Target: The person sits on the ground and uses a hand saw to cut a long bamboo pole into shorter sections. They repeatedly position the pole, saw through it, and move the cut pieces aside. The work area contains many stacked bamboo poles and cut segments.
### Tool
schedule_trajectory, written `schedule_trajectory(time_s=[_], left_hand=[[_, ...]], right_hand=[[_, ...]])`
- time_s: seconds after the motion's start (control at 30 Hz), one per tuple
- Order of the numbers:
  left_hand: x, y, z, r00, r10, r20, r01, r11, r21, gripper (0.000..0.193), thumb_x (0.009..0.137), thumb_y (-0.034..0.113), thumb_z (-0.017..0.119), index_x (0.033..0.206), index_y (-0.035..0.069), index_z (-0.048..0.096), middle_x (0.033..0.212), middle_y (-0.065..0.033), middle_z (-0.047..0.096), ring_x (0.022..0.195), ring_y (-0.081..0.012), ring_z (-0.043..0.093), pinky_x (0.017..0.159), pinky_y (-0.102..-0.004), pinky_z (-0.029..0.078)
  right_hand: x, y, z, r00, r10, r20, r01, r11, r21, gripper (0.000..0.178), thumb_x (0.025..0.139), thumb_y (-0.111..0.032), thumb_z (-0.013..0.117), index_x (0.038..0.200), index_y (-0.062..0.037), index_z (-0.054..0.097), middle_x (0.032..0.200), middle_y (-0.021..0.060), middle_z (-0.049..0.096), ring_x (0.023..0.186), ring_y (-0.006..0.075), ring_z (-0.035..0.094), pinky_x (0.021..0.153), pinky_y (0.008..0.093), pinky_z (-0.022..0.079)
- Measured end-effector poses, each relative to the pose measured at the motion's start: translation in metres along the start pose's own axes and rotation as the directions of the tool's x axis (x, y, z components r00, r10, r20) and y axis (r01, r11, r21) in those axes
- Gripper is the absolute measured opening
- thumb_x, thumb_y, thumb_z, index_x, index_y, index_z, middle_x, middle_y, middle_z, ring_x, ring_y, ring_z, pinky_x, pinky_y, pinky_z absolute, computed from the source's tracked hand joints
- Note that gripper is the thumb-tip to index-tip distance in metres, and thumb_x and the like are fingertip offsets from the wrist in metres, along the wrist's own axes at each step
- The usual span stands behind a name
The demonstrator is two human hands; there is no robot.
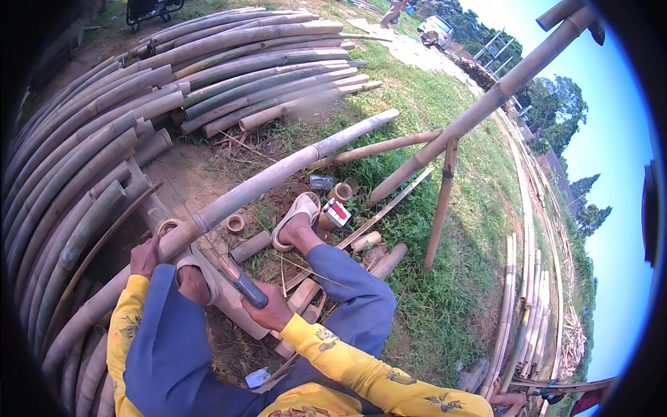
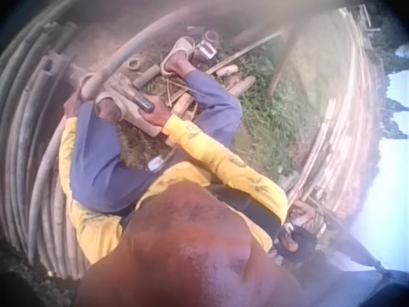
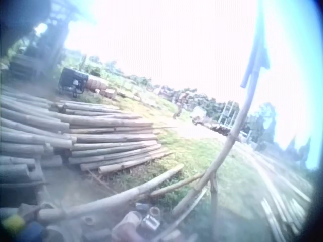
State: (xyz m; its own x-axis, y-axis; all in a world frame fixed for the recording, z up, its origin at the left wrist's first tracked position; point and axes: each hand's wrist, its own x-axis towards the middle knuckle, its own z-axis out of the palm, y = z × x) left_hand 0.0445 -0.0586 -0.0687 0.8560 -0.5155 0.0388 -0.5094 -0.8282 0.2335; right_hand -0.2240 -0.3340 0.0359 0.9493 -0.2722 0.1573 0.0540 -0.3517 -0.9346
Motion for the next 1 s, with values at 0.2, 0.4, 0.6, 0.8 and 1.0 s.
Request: schedule_trajectory(time_s=[0.2, 0.4, 0.6, 0.8, 1.0], left_hand=[[-0.018, 0.014, -0.015, 1.000, -0.022, -0.008, 0.022, 1.000, 0.010, 0.052, 0.074, 0.024, 0.078, 0.121, 0.013, 0.060, 0.103, -0.0185, 0.073, 0.092, -0.0408, 0.071, 0.080, -0.0503, 0.056], [0.016, 0.021, -0.002, 0.999, 0.029, -0.021, -0.030, 0.999, -0.036, 0.050, 0.074, 0.023, 0.078, 0.119, 0.013, 0.060, 0.102, -0.0183, 0.073, 0.093, -0.0403, 0.071, 0.080, -0.0503, 0.056], [-0.006, -0.021, 0.033, 0.998, -0.007, -0.066, 0.006, 1.000, -0.020, 0.055, 0.068, 0.025, 0.082, 0.117, 0.013, 0.060, 0.101, -0.0177, 0.073, 0.093, -0.0402, 0.071, 0.081, -0.0505, 0.056], [-0.013, -0.006, -0.009, 0.999, -0.009, -0.036, 0.010, 1.000, 0.017, 0.062, 0.062, 0.027, 0.086, 0.116, 0.013, 0.060, 0.101, -0.0174, 0.073, 0.094, -0.0407, 0.071, 0.082, -0.0507, 0.056], [0.002, 0.000, 0.004, 1.000, 0.015, 0.020, -0.015, 1.000, -0.019, 0.067, 0.057, 0.029, 0.089, 0.115, 0.013, 0.060, 0.101, -0.0172, 0.073, 0.094, -0.0410, 0.070, 0.082, -0.0511, 0.056]], right_hand=[[-0.109, -0.037, -0.053, 0.977, 0.174, 0.127, -0.173, 0.985, -0.016, 0.025, 0.084, -0.003, 0.071, 0.109, -0.0006, 0.068, 0.079, 0.0131, 0.065, 0.068, 0.0253, 0.066, 0.068, 0.0344, 0.052], [-0.011, -0.016, -0.015, 0.997, 0.067, 0.028, -0.068, 0.998, 0.006, 0.012, 0.087, -0.009, 0.069, 0.091, 0.0004, 0.062, 0.067, 0.0106, 0.050, 0.057, 0.0156, 0.046, 0.056, 0.0343, 0.043], [-0.088, -0.020, -0.042, 0.981, 0.154, 0.119, -0.156, 0.988, 0.004, 0.027, 0.087, -0.002, 0.071, 0.114, -0.0003, 0.070, 0.073, 0.0079, 0.061, 0.062, 0.0112, 0.056, 0.060, 0.0312, 0.047], [-0.070, -0.027, -0.035, 0.986, 0.134, 0.101, -0.134, 0.991, -0.010, 0.024, 0.086, -0.004, 0.071, 0.109, -0.0009, 0.070, 0.074, 0.0107, 0.063, 0.060, 0.0162, 0.057, 0.061, 0.0327, 0.048], [0.001, 0.002, -0.001, 0.997, 0.043, 0.067, -0.046, 0.998, 0.041, 0.011, 0.088, -0.007, 0.070, 0.094, -0.0002, 0.065, 0.068, 0.0086, 0.057, 0.058, 0.0150, 0.048, 0.057, 0.0335, 0.043]])
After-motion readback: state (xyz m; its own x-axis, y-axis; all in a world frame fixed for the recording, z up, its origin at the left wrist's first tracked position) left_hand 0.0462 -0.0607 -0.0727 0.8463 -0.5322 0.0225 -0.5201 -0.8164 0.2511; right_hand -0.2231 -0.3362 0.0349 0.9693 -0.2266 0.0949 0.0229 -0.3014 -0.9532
